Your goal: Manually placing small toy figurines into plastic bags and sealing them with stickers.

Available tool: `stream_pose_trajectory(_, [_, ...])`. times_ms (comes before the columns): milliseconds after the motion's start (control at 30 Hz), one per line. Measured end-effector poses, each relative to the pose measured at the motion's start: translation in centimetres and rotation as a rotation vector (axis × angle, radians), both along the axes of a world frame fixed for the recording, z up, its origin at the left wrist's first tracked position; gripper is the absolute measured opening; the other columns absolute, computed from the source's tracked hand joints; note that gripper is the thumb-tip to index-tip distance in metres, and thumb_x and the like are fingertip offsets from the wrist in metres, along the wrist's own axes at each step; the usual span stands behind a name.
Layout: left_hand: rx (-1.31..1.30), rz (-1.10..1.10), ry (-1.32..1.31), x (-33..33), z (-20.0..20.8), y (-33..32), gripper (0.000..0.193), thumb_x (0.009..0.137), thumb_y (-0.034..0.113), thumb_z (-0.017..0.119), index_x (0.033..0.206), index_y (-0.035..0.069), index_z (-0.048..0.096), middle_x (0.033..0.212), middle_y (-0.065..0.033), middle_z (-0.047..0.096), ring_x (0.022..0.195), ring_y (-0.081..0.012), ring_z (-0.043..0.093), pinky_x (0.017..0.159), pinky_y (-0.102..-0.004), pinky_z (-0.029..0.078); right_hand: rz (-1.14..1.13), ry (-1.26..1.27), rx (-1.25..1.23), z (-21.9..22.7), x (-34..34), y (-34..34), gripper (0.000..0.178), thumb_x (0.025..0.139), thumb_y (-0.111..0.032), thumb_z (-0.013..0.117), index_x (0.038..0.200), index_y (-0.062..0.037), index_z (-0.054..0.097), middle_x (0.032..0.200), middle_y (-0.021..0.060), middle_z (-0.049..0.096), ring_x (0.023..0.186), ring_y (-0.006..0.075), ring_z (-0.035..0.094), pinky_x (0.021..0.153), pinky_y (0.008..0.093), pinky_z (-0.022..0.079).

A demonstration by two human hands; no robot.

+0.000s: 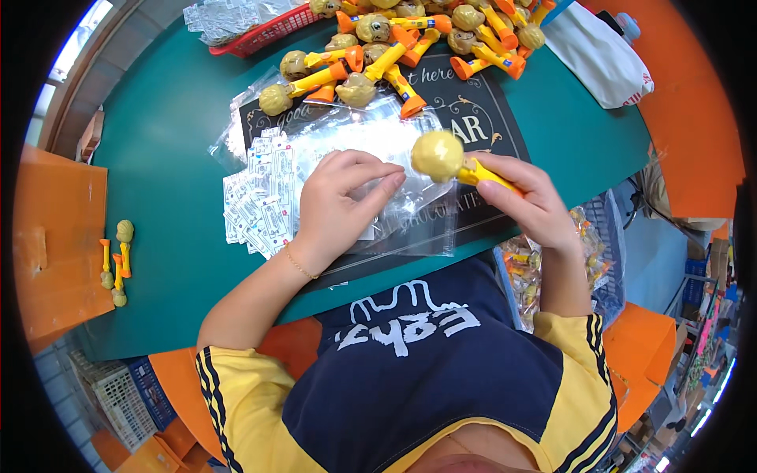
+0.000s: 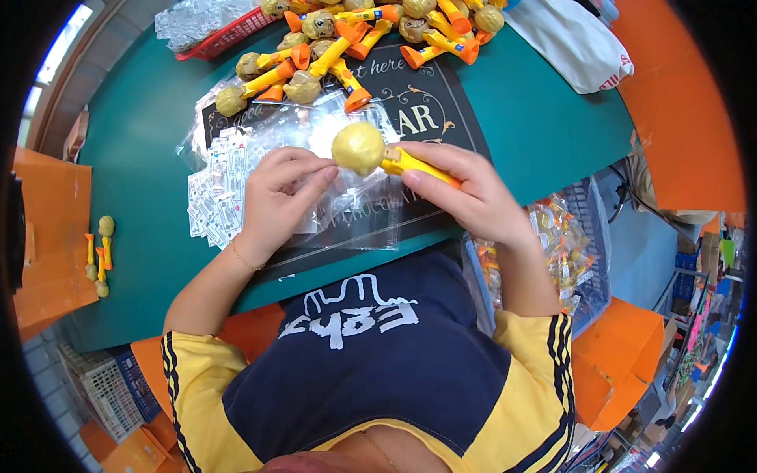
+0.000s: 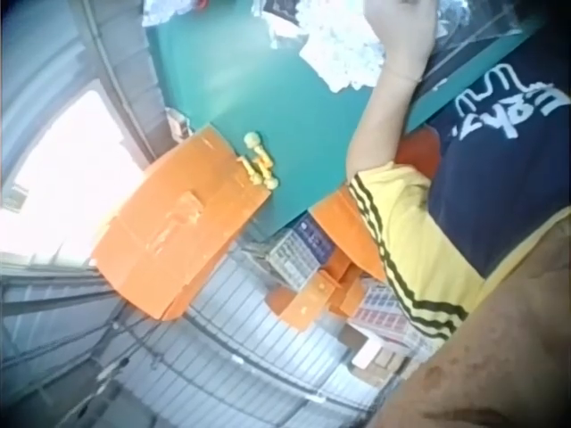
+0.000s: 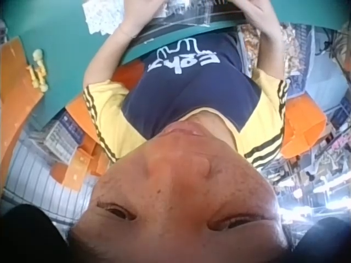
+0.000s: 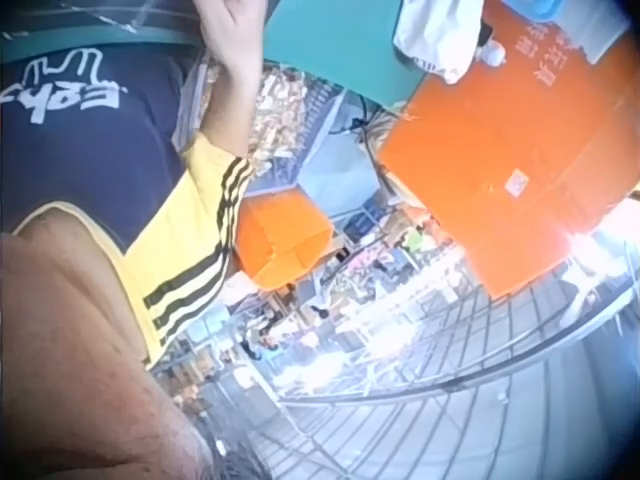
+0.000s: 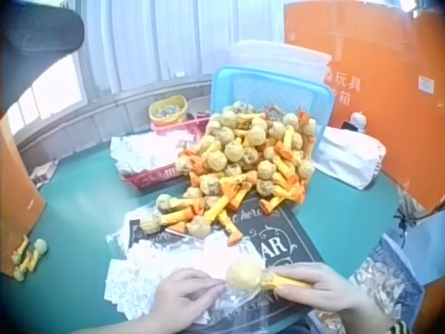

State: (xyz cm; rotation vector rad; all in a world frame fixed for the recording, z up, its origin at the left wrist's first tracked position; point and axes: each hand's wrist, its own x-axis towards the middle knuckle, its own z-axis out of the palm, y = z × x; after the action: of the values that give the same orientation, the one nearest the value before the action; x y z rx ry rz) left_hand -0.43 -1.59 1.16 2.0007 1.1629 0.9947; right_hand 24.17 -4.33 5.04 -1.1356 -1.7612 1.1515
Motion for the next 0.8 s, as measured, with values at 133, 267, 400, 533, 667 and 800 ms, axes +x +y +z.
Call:
stream_pose_trajectory(133, [0.199,0.001,0.036,0.0,0.2,0.0,0.012,0.075,0.013,0.071,0.086,0.008,0.072,0.09,-0.0043,0.063,0.09,-0.0204,0.054,0.081,-0.0325,0.041,-0.013,-0.392,-0.086,3.9,1.1,0.5,0.024,0.081,-0.015,0.067,0.095,0.0025,0.059,0.085,0.0056,0.061,0.079,0.0113,0.057,0.067,0.0262,0.043])
stream_pose_trajectory(267, [0.232,-0.017,0.042,0.3,0.4,-0.3,0.012,0.074,0.012,0.072,0.086,0.009,0.072,0.093,-0.0049,0.063,0.098,-0.0212,0.054,0.086,-0.0328,0.042,0.174,-0.551,0.128,3.6,0.6,1.7,0.026,0.076,-0.016,0.071,0.092,0.0012,0.058,0.081,0.0063,0.062,0.075,0.016,0.059,0.067,0.0286,0.045])
stream_pose_trajectory(400, [0.099,-0.096,-0.062,0.5,0.8,-0.5,0.014,0.075,0.014,0.071,0.088,0.01,0.071,0.1,-0.0065,0.064,0.099,-0.0239,0.055,0.087,-0.0348,0.042,0.226,-0.478,0.18,2.0,-0.9,2.5,0.026,0.075,-0.014,0.071,0.093,0.0009,0.059,0.084,0.0072,0.062,0.077,0.0177,0.06,0.069,0.029,0.046])
stream_pose_trajectory(533, [-0.038,-0.104,-0.111,-0.2,2.1,0.1,0.025,0.084,0.018,0.064,0.105,0.005,0.065,0.103,-0.0091,0.064,0.096,-0.0206,0.058,0.084,-0.032,0.045,0.204,-0.191,0.099,0.5,-0.9,3.4,0.027,0.074,-0.012,0.074,0.094,0.0005,0.061,0.089,0.0075,0.063,0.082,0.0176,0.06,0.073,0.0283,0.046])
stream_pose_trajectory(667, [-0.58,-0.177,-0.281,-1.9,3.5,1.2,0.03,0.089,0.019,0.058,0.112,-0.001,0.059,0.1,-0.0097,0.065,0.091,-0.0132,0.06,0.079,-0.0272,0.047,0.228,-0.11,0.083,1.0,-0.6,3.9,0.026,0.072,-0.012,0.076,0.092,-0.0008,0.063,0.089,0.0071,0.063,0.083,0.0168,0.059,0.073,0.0271,0.045])
stream_pose_trajectory(800, [-0.693,-0.224,-0.269,-2.3,3.2,1.8,0.026,0.089,0.017,0.06,0.105,-0.003,0.061,0.092,-0.0064,0.066,0.082,-0.0076,0.06,0.073,-0.0212,0.048,0.313,-0.154,0.166,1.2,-1.0,4.8,0.024,0.073,-0.013,0.075,0.09,-0.0014,0.064,0.088,0.0066,0.063,0.081,0.0166,0.059,0.072,0.0271,0.045])
